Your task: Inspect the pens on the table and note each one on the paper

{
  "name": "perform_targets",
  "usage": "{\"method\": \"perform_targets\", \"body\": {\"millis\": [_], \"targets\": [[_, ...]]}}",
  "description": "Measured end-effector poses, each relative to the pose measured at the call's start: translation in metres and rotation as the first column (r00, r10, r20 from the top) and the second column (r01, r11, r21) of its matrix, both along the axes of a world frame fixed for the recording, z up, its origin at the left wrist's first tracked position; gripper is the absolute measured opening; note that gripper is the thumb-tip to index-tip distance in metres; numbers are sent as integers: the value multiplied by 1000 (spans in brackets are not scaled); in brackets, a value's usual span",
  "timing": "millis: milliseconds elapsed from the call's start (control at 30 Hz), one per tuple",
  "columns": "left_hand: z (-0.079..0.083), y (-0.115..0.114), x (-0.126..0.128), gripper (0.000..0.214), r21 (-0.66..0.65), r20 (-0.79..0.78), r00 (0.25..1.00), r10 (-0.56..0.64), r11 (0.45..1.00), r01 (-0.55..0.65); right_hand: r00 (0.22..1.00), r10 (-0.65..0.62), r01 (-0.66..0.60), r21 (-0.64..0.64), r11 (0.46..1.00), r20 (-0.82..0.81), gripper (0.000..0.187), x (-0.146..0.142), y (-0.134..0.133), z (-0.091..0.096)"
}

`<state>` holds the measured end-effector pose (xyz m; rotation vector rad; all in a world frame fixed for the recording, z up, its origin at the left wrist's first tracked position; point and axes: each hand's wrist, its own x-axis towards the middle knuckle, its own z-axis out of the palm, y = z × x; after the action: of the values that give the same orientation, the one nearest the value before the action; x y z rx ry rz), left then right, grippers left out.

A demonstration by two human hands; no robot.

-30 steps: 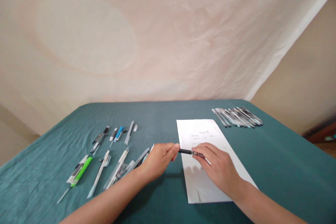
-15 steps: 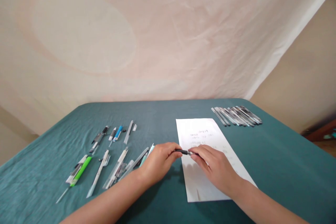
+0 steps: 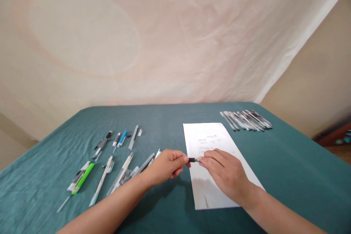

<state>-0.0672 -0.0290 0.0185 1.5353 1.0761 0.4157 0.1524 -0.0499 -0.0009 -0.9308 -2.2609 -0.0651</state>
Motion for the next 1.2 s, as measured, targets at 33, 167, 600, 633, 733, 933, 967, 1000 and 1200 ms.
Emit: {"method": "perform_targets", "body": {"millis": [33,167,600,633,733,933,967,1000,1200], "targets": [[0,-1,0,35,60,-20,1000,16,998,-15,1000,0,-1,-53,999,-19,12,0,0,0],[2,-6,1,25,447,-119,993,-5,893,58,994,-37,-17,-475,880,-103,27,1,0,1],[1,-1,1,29,361,-92,994,60,932,-22,998,-70,58,-479,876,-8,27,1,2,0],[2,-1,1,28,417,-106,992,68,909,-18,998,-66,44,-530,847,-22,26,1,2,-1],[-1,0,0,34,209,-87,994,71,977,-52,996,-84,70,-442,894,-12,19,-1,3,-3],[-2,0,0,34,176,-67,996,55,984,-43,996,-85,70,-378,923,-22,22,-3,1,1],[-1,-1,0,31,314,-96,994,50,949,-18,996,-73,42,-461,886,-48,26,-2,1,1],[1,-3,0,29,429,-120,992,45,903,11,996,-61,13,-534,845,-71,29,-1,1,0],[-3,1,1,36,52,-67,996,54,997,-50,997,-80,74,-306,949,-7,19,-1,4,-5]]}}
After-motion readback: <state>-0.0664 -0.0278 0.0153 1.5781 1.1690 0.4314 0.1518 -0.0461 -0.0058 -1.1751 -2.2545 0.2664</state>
